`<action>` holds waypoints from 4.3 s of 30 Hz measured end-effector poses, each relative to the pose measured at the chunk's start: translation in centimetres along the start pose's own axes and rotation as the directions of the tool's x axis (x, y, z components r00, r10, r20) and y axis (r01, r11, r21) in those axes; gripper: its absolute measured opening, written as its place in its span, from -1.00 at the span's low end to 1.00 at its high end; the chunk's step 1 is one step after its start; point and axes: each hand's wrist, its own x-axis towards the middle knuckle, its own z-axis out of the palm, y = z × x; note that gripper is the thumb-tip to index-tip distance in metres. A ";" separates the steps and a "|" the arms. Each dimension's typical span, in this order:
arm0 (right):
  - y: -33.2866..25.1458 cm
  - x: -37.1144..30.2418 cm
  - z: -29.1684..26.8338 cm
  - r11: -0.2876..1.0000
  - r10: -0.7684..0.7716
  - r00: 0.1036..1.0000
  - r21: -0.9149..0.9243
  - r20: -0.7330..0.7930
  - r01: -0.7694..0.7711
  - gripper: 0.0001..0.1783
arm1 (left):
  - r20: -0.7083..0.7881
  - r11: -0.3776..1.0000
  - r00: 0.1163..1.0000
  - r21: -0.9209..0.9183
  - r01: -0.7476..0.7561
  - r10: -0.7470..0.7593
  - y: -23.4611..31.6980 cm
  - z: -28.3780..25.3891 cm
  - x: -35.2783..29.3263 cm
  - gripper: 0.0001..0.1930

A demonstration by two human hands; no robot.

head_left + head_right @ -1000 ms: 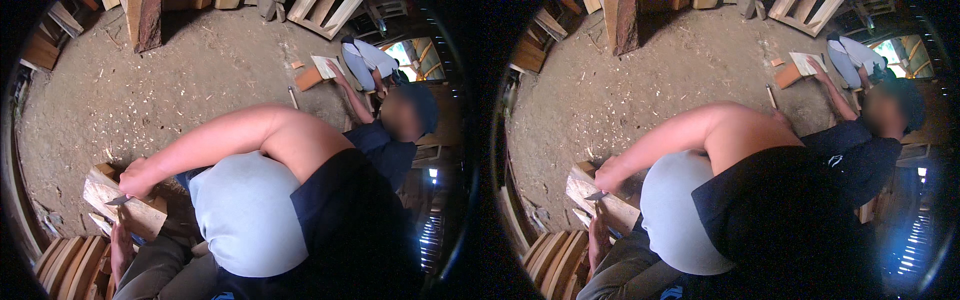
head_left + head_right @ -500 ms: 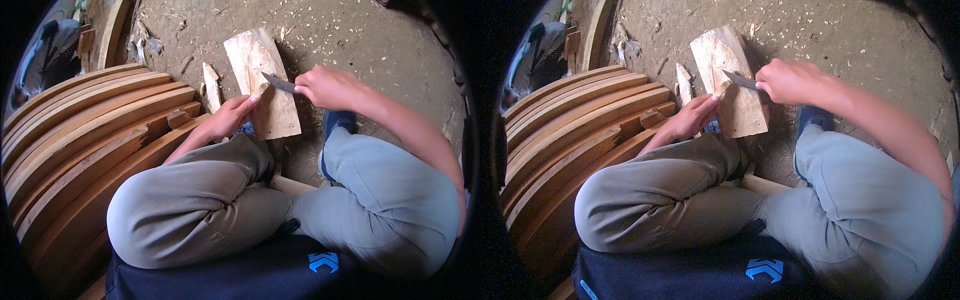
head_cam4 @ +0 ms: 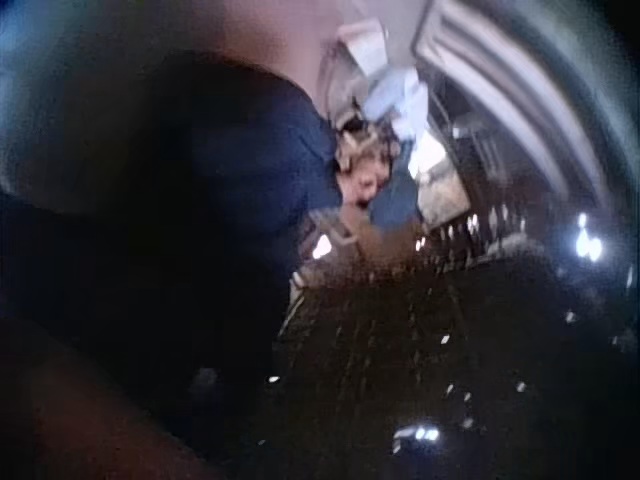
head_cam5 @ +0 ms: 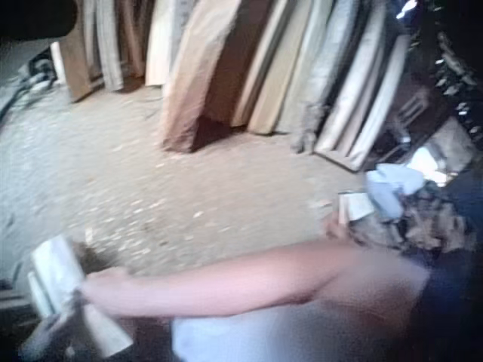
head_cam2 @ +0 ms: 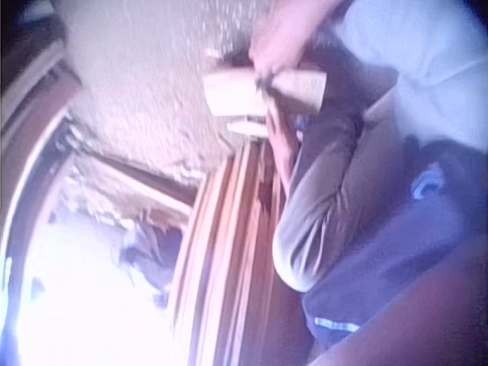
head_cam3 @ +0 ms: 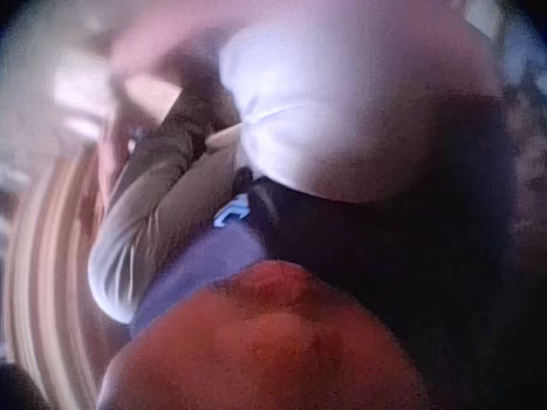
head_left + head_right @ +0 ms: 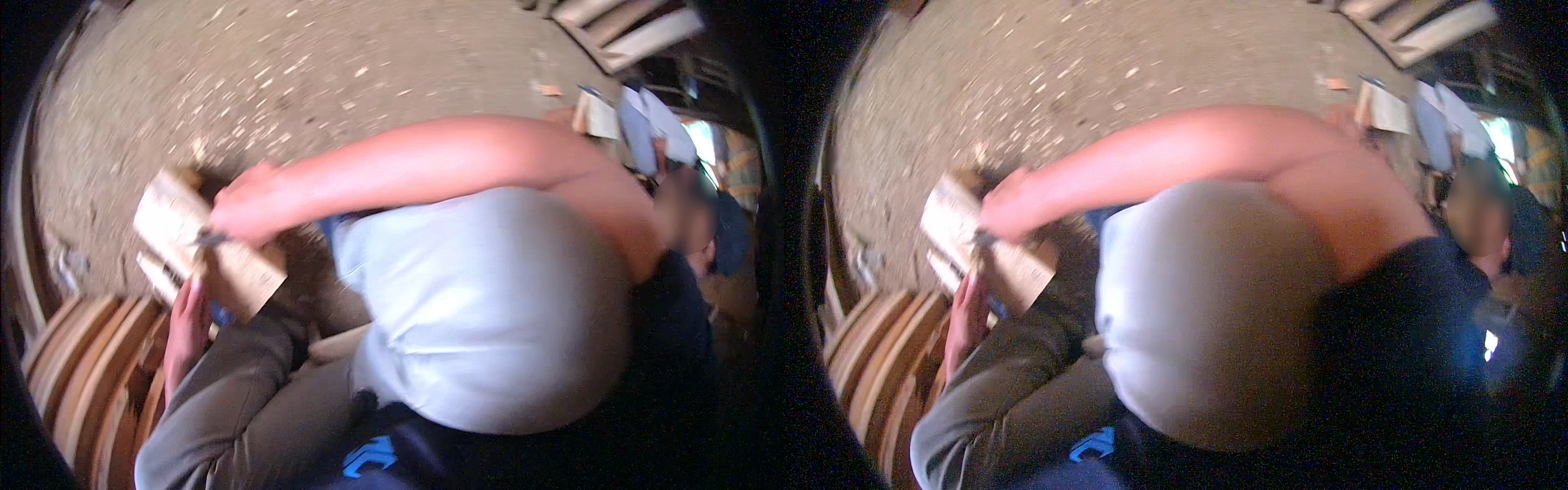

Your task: The person sits cross-legged on the floor and uses a knife to carve a small piece of wood held in the left hand. The person repeatedly shaves thin layers from the wood, rotating it to work different sides.

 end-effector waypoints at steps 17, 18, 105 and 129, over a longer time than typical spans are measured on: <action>-0.1 -0.8 -0.1 0.989 0.130 0.990 0.067 0.054 -0.133 -0.67 | -0.047 0.991 0.998 0.131 0.037 -0.032 2.5 2.4 -1.0 -0.77; -0.1 -1.0 -0.4 0.991 0.119 0.991 0.050 0.054 -0.121 -0.67 | -0.036 0.995 0.999 0.098 0.012 -0.009 2.4 2.3 -0.9 -0.77; -0.3 0.1 1.1 0.962 0.145 0.989 0.238 -0.025 -0.135 -0.71 | 0.109 0.994 0.988 0.026 -0.110 0.106 -0.1 -0.1 1.3 -0.66; 0.4 0.0 0.4 0.890 0.244 0.943 0.439 -0.224 -0.126 -0.68 | -0.073 0.990 0.989 -0.038 -0.134 0.131 2.1 0.6 -0.6 -0.74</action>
